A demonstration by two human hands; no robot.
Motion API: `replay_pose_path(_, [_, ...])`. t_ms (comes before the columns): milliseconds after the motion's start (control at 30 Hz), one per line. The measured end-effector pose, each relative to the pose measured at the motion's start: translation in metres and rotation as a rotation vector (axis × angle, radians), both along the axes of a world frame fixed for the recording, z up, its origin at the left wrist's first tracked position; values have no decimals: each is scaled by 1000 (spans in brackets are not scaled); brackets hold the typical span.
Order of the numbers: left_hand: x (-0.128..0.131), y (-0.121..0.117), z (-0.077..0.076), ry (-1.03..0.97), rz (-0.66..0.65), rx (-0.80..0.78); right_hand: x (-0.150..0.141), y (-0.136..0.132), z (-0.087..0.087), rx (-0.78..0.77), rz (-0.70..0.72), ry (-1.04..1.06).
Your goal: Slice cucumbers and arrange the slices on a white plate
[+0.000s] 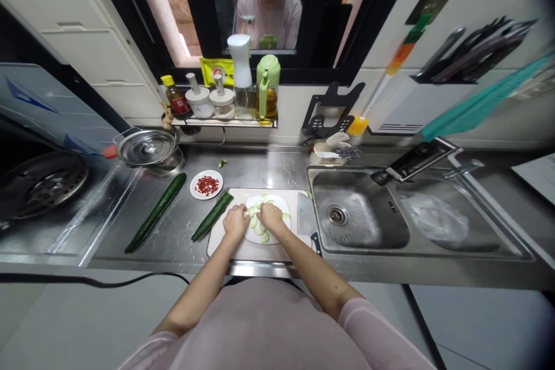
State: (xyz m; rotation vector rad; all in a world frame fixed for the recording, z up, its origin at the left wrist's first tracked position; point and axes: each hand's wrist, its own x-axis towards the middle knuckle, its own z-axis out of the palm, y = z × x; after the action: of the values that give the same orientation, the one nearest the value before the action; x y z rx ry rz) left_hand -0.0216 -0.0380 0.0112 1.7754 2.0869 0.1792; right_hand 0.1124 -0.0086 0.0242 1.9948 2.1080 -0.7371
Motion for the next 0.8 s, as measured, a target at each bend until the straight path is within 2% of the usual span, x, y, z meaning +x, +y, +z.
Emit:
replay_pose_path(433, [-2,-4,1,71,0,-16,16,-3,5,32,-48,-32])
replay_pose_path(800, [-4,-7,0,94,-39,15,14,-4,-4,42,-23,-56])
